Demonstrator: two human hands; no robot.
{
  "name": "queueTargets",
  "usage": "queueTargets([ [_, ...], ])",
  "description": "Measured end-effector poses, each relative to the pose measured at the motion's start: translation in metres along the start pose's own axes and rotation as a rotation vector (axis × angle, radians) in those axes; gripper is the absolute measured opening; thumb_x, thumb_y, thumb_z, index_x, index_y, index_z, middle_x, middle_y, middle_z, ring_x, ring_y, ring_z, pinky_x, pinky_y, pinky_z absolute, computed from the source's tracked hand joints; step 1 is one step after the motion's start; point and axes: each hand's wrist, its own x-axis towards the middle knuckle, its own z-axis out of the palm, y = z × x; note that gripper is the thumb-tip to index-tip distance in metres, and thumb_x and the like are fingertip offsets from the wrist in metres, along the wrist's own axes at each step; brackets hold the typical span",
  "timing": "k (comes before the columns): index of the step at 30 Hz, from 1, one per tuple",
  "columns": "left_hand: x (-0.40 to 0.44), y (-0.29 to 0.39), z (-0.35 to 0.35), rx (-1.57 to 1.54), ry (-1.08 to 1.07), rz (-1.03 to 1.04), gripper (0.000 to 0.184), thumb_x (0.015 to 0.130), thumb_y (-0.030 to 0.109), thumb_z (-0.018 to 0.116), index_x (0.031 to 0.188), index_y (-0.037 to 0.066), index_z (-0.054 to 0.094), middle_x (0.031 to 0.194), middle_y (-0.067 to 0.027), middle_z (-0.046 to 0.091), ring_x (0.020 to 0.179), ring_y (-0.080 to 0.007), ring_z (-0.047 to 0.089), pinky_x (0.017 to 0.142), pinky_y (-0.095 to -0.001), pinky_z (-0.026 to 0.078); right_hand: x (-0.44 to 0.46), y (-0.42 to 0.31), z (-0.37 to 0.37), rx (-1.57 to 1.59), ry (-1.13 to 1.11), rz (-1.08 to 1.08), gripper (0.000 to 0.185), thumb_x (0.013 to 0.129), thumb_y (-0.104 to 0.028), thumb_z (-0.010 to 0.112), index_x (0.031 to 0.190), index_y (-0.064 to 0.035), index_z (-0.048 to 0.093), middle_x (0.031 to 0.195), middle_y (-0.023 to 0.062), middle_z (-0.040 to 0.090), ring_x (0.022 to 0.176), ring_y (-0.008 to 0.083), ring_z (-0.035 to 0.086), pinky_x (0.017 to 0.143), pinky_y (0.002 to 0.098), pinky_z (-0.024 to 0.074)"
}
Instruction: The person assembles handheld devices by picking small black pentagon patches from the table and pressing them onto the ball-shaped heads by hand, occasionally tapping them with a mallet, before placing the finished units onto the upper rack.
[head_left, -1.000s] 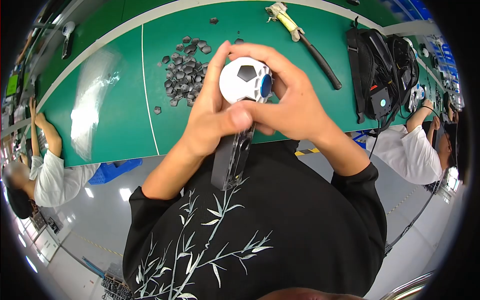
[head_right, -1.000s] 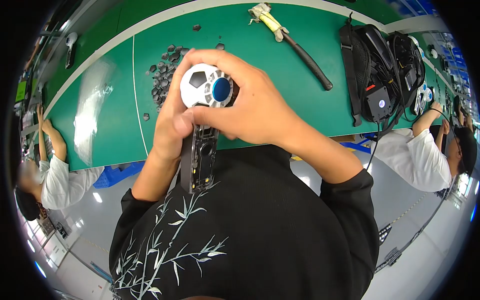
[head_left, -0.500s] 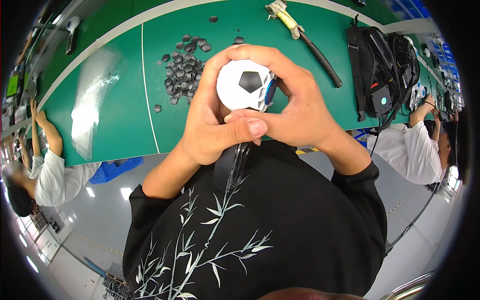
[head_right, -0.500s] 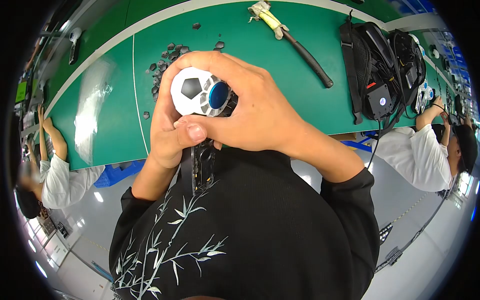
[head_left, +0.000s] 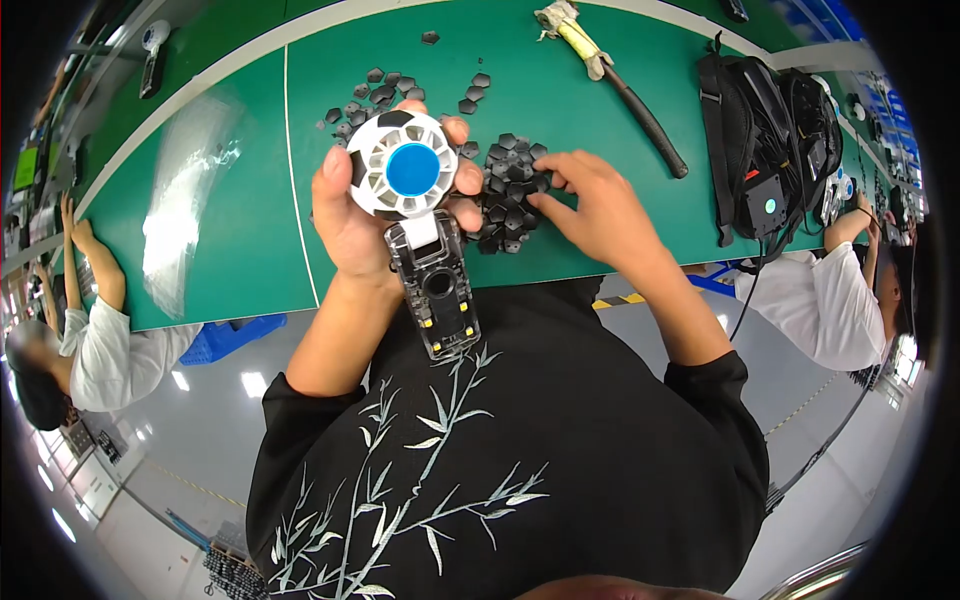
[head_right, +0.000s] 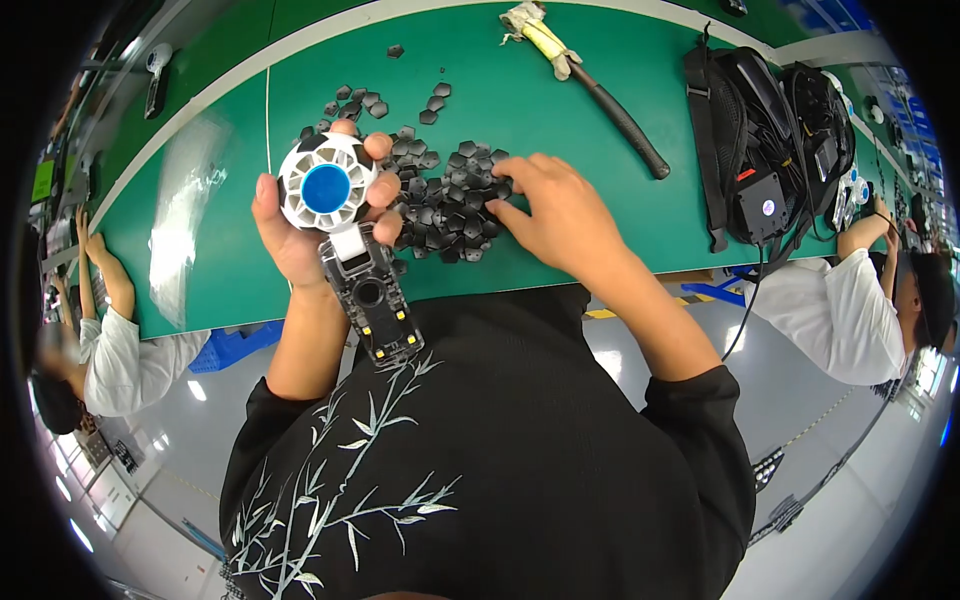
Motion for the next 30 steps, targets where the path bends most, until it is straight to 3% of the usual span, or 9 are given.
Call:
queueTargets([
  [4, 0.002, -0.001, -0.002, -0.172, -0.122, -0.05, 0.068, 0.086, 0.049, 0.059, 0.134, 0.004, 0.042, 0.121, -0.0249, 0.051, 0.081, -0.0339, 0.065, 0.053, -0.0391, 0.057, 0.004, 0.003, 0.01, -0.131, 0.08, -0.157, 0.021, 0.081, -0.006, 0.069, 0.1, -0.0063, 0.064, 0.086, 0.0064, 0.058, 0.076, 0.0225, 0.058, 0.072, 0.0332, 0.0487],
  [9, -0.001, -0.001, 0.006, 0.033, -0.198, 0.037, 0.067, 0.084, 0.049, 0.06, 0.133, 0.006, 0.043, 0.122, -0.0243, 0.05, 0.081, -0.0341, 0.064, 0.053, -0.0379, 0.057, -0.002, 0.0, 0.012, -0.12, 0.1, -0.155, 0.018, 0.08, -0.005, 0.07, 0.096, -0.0057, 0.062, 0.085, 0.0071, 0.058, 0.077, 0.0247, 0.059, 0.072, 0.0353, 0.0493],
  [14, -0.008, -0.003, 0.018, 0.022, -0.236, 0.072, 0.071, 0.083, 0.049, 0.061, 0.137, 0.007, 0.039, 0.123, -0.0238, 0.049, 0.078, -0.0326, 0.063, 0.05, -0.0352, 0.055, -0.008, -0.004, 0.015, -0.237, 0.124, -0.202, 0.02, 0.08, -0.004, 0.069, 0.098, -0.0058, 0.061, 0.085, 0.0076, 0.058, 0.074, 0.0261, 0.059, 0.068, 0.0369, 0.0497],
  [19, -0.008, -0.001, 0.013, -0.166, -0.465, -0.018, 0.075, 0.082, 0.048, 0.063, 0.14, 0.008, 0.035, 0.124, -0.0235, 0.048, 0.073, -0.031, 0.062, 0.047, -0.033, 0.052, -0.008, -0.006, 0.014, -0.146, 0.116, -0.049, 0.021, 0.08, -0.004, 0.068, 0.099, -0.0055, 0.061, 0.086, 0.0088, 0.058, 0.068, 0.027, 0.058, 0.064, 0.0376, 0.0497],
  [30, -0.009, 0.003, 0.012, -0.159, -0.514, -0.041, 0.074, 0.082, 0.047, 0.063, 0.139, 0.009, 0.035, 0.127, -0.0224, 0.046, 0.068, -0.0292, 0.06, 0.046, -0.0309, 0.05, -0.001, -0.004, 0.015, -0.198, 0.049, -0.067, 0.018, 0.08, -0.005, 0.066, 0.098, -0.0036, 0.061, 0.084, 0.0104, 0.059, 0.065, 0.0263, 0.058, 0.061, 0.037, 0.0493],
])
